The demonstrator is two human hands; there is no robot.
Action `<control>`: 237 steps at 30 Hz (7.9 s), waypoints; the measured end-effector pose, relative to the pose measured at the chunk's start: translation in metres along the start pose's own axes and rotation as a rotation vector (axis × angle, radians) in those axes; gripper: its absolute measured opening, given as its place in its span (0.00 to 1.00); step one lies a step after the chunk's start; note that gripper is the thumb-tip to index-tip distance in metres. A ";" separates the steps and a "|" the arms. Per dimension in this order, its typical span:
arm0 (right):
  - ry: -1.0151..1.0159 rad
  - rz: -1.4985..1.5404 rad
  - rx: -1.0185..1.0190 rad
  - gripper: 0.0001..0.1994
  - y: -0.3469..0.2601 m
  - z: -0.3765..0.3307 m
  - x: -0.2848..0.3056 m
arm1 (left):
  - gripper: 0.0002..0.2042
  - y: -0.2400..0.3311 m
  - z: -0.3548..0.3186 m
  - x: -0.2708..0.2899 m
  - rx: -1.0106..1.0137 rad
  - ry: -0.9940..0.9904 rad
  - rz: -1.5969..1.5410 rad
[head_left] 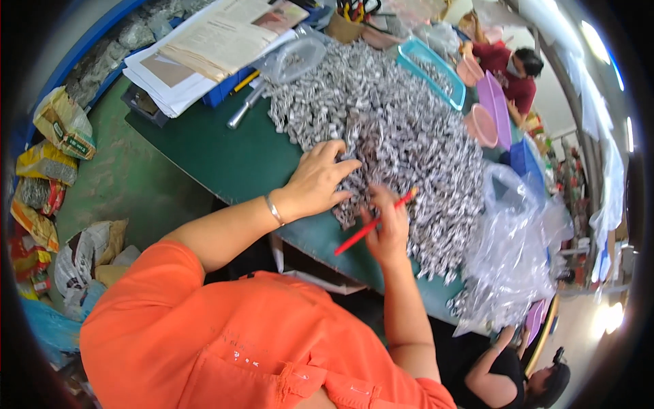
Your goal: The person assembles small white plastic components by picking up individual pieces from a large pile on a green table and joining them together by hand. Using a red pencil held in the right hand as a probe or tool, the person inserts one plastic piece into another, repeats this for several pairs, and drops the assembled units into a bin below the table edge.
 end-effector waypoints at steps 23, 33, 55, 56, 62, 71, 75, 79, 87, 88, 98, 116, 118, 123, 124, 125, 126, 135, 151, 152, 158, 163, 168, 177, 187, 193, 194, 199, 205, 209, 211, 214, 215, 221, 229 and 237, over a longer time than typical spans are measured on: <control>0.089 0.055 -0.221 0.12 0.002 -0.066 0.010 | 0.15 0.028 -0.036 -0.020 -0.054 -0.171 -0.051; -0.007 0.064 -0.164 0.12 0.004 -0.035 0.008 | 0.11 0.027 -0.057 -0.019 -0.076 -0.118 -0.170; -0.232 -0.011 -0.056 0.13 0.007 -0.010 0.001 | 0.10 0.017 -0.069 -0.013 -0.042 -0.106 -0.281; -0.224 0.004 -0.077 0.13 0.008 -0.012 0.002 | 0.10 0.014 -0.065 -0.012 -0.043 -0.103 -0.282; -0.015 0.165 -0.268 0.10 -0.001 -0.037 0.012 | 0.06 -0.024 -0.014 -0.007 0.056 -0.107 -0.088; 0.132 0.274 -0.418 0.09 -0.011 -0.073 0.009 | 0.07 -0.028 -0.020 -0.002 0.377 -0.124 -0.342; 0.255 0.586 -0.458 0.08 -0.014 -0.057 -0.009 | 0.09 0.013 -0.025 0.000 -0.029 0.100 -0.361; 0.384 0.857 -0.405 0.11 -0.025 -0.040 -0.017 | 0.16 0.034 -0.036 -0.010 -0.101 0.060 -0.542; 0.475 0.808 -0.285 0.15 -0.029 -0.057 -0.007 | 0.15 0.056 -0.035 -0.018 -0.130 -0.042 -0.546; 0.476 0.738 -0.276 0.15 -0.028 -0.061 -0.001 | 0.15 0.058 -0.034 -0.020 -0.139 -0.051 -0.568; 0.493 -0.292 -0.656 0.10 0.012 -0.187 0.073 | 0.06 0.042 -0.054 -0.014 -0.030 -0.115 -0.434; 0.523 -0.303 -1.058 0.07 0.034 -0.246 0.101 | 0.08 0.040 -0.054 -0.032 -0.148 -0.204 -0.087; 0.386 -0.458 -1.006 0.08 0.034 -0.244 0.100 | 0.08 0.039 -0.052 -0.034 -0.109 -0.177 -0.025; 0.487 -0.423 -0.863 0.09 0.033 -0.219 0.105 | 0.07 0.040 -0.051 -0.030 -0.096 -0.093 -0.084; 0.509 -0.291 -0.878 0.09 0.031 -0.212 0.103 | 0.07 0.037 -0.053 -0.029 -0.067 -0.076 -0.115; 0.485 -0.221 -0.786 0.09 0.029 -0.202 0.097 | 0.07 0.037 -0.054 -0.025 -0.028 -0.071 -0.150; 0.404 -0.209 -0.726 0.11 0.025 -0.191 0.090 | 0.08 0.038 -0.055 -0.022 0.010 -0.066 -0.187; 0.334 -0.203 -0.775 0.09 0.007 -0.167 0.089 | 0.07 0.050 -0.073 -0.008 -0.039 -0.096 -0.339; 0.353 1.316 -0.701 0.09 -0.045 -0.082 0.013 | 0.11 0.060 -0.068 -0.007 0.301 -0.384 -0.947; 0.335 1.357 -0.712 0.09 -0.046 -0.081 0.013 | 0.11 0.058 -0.069 -0.008 0.304 -0.383 -0.947; 0.286 1.374 -0.562 0.12 -0.043 -0.091 -0.001 | 0.13 0.060 -0.063 -0.006 0.148 -0.269 -1.011; 0.359 1.085 -0.413 0.16 -0.049 -0.090 0.002 | 0.11 0.062 -0.063 0.000 0.093 -0.310 -0.904; 0.394 1.021 -0.312 0.19 -0.054 -0.092 0.010 | 0.11 0.059 -0.072 0.001 0.218 -0.378 -0.966; 0.268 0.566 -0.521 0.10 -0.036 -0.107 0.013 | 0.07 0.043 -0.102 0.014 0.386 -0.660 -0.898; 0.195 0.338 -0.667 0.10 -0.011 -0.104 -0.001 | 0.12 0.054 -0.095 -0.001 0.266 -0.714 -0.642; 0.292 1.282 -0.818 0.10 -0.040 -0.098 0.008 | 0.16 0.055 -0.071 -0.014 0.365 -0.519 -0.923; 0.289 1.351 -0.758 0.10 -0.040 -0.100 0.006 | 0.16 0.056 -0.069 -0.015 0.335 -0.546 -1.018; 0.288 1.308 -0.639 0.13 -0.045 -0.102 -0.004 | 0.11 0.070 -0.056 -0.003 0.122 -0.456 -0.846; 0.302 1.062 -0.442 0.15 -0.046 -0.099 0.004 | 0.11 0.063 -0.064 0.000 0.139 -0.439 -0.831; 0.261 1.018 -0.453 0.14 -0.040 -0.098 0.006 | 0.08 0.055 -0.082 0.006 0.321 -0.569 -0.885; 0.183 0.712 -0.532 0.12 -0.032 -0.099 0.003 | 0.07 0.050 -0.093 0.007 0.411 -0.705 -0.797; 0.147 0.438 -0.513 0.12 -0.020 -0.087 -0.013 | 0.13 0.041 -0.109 -0.005 0.444 -0.793 -0.617; 0.142 0.374 -0.462 0.13 -0.020 -0.080 -0.016 | 0.13 0.041 -0.113 -0.007 0.443 -0.793 -0.615; 0.142 0.196 -0.487 0.15 -0.016 -0.074 -0.020 | 0.13 0.048 -0.098 -0.004 0.396 -0.736 -0.627; 0.233 0.989 -0.663 0.15 -0.033 -0.097 -0.004 | 0.10 0.048 -0.077 -0.020 0.575 -0.481 -1.175; 0.335 1.287 -0.668 0.12 -0.036 -0.103 -0.008 | 0.09 0.057 -0.067 -0.013 0.231 -0.404 -0.892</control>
Point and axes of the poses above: each hand's wrist, its own z-axis towards the middle knuckle, its own x-axis out of the back of the hand, y = z × x, the point moved 2 cm from there along z, towards the middle knuckle, and after that the axes turned 6 degrees about -y, right-handed, at the moved point
